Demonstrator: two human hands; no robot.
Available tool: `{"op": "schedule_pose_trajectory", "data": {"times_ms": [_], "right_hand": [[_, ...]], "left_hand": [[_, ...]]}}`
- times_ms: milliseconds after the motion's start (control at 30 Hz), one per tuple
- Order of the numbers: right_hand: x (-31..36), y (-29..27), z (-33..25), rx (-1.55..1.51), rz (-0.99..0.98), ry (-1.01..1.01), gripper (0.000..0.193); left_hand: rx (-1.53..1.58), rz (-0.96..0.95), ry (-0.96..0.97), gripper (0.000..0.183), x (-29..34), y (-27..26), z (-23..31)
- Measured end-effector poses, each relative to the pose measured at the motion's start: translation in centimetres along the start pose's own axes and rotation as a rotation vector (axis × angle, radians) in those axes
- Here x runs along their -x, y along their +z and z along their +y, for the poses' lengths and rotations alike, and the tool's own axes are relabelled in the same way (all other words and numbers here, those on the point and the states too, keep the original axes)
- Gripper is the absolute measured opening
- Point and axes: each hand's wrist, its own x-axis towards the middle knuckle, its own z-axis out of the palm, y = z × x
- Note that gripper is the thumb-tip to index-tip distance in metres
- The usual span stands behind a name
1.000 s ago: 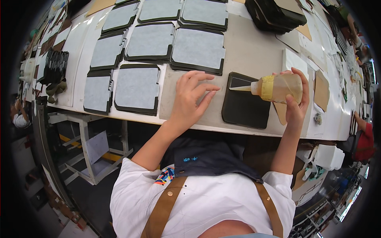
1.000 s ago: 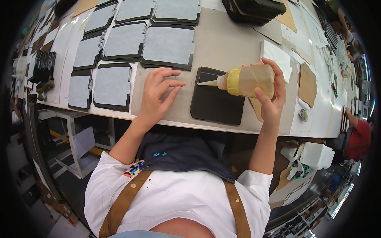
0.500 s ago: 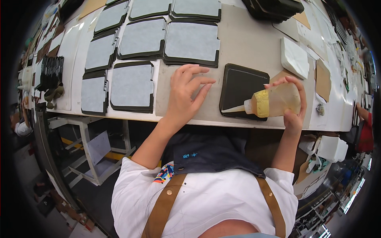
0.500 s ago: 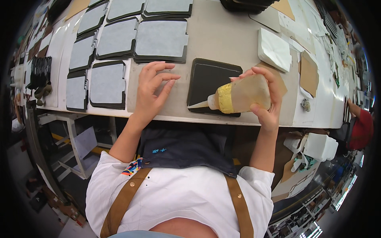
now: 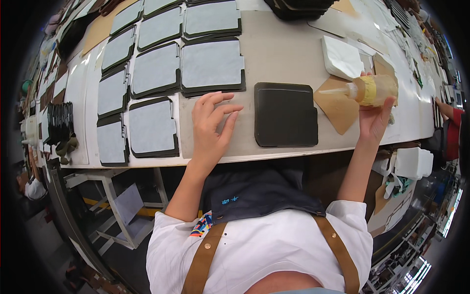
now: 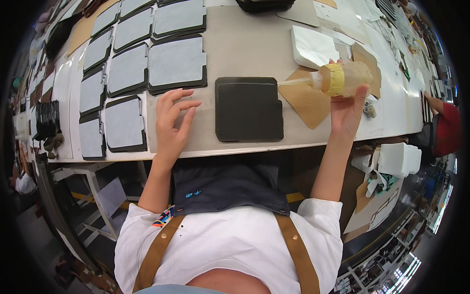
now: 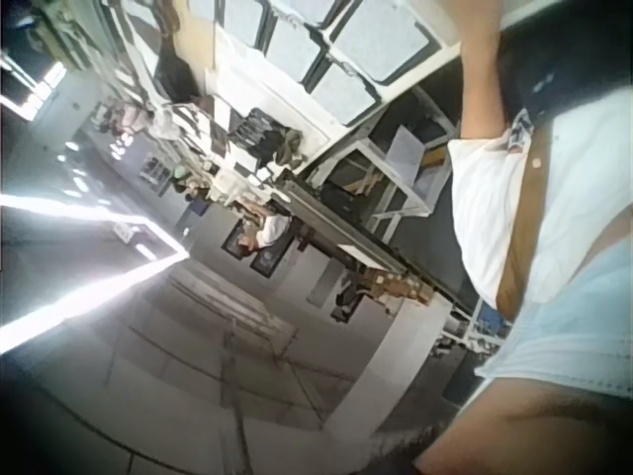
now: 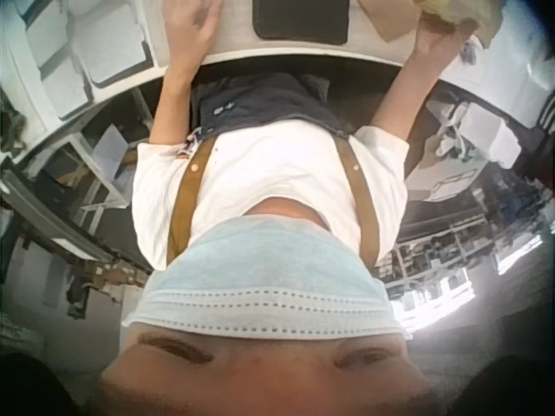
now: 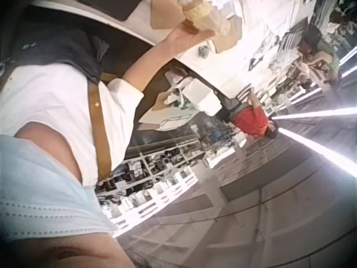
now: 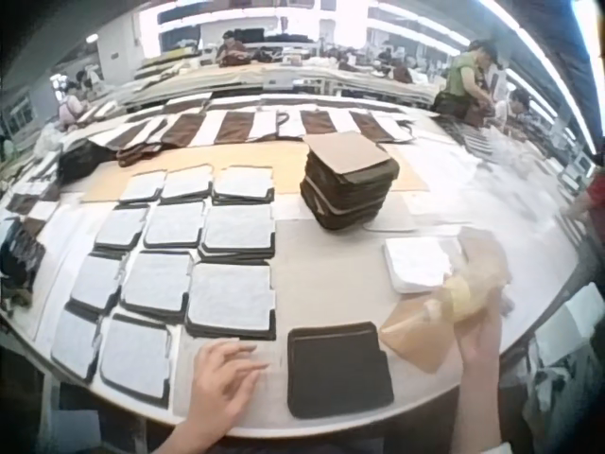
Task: The person applies glue from a squeeze bottle onto black rectangular pads, then places a white square sheet on top and presses it down. They repeat this process for several units, stacking the finished assemblies on the table.
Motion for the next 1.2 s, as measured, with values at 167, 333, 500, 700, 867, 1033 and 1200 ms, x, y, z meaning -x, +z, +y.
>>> {"op": "schedule_pose_trajectory", "data": {"times_ms": [167,333,500,700,867,1033,1200], "right_hand": [[-0.8,0.0,-0.4,0.447,-0.142,-0.161,0.093],[-1.0,0.7,-0.3,0.452,-0.213,-0.212,0.087],[-0.9,1.2,-0.2,0.442,-0.251,-0.222,0.086],[-1.1,1.0,-0.3,0.463,-0.273,-0.239,0.087],[-0.8,0.9,-0.7,0.487,-0.310,-0.231,0.088],[0.0,0.6,-0.9,0.504,-0.305,-0.227,0.090],[0.9,0.6,-1.2,0.509,-0.308,-0.253,0.092]], "left_hand": [[-0.015,-0.005,-0.008,0.013,-0.1,0.0,0.2],[-0.007,-0.010,-0.034,0.013,-0.1,-0.1,0.4],[-0.021,-0.010,-0.015,0.013,-0.1,-0.1,0.2],[-0.025,-0.011,-0.017,0.012,-0.1,-0.1,0.4],[-0.034,-0.013,-0.011,0.012,0.0,0.0,0.3],[-0.036,-0.012,-0.007,0.012,0.0,0.0,0.3],[-0.039,-0.019,-0.005,0.013,0.0,0.1,0.2]]}}
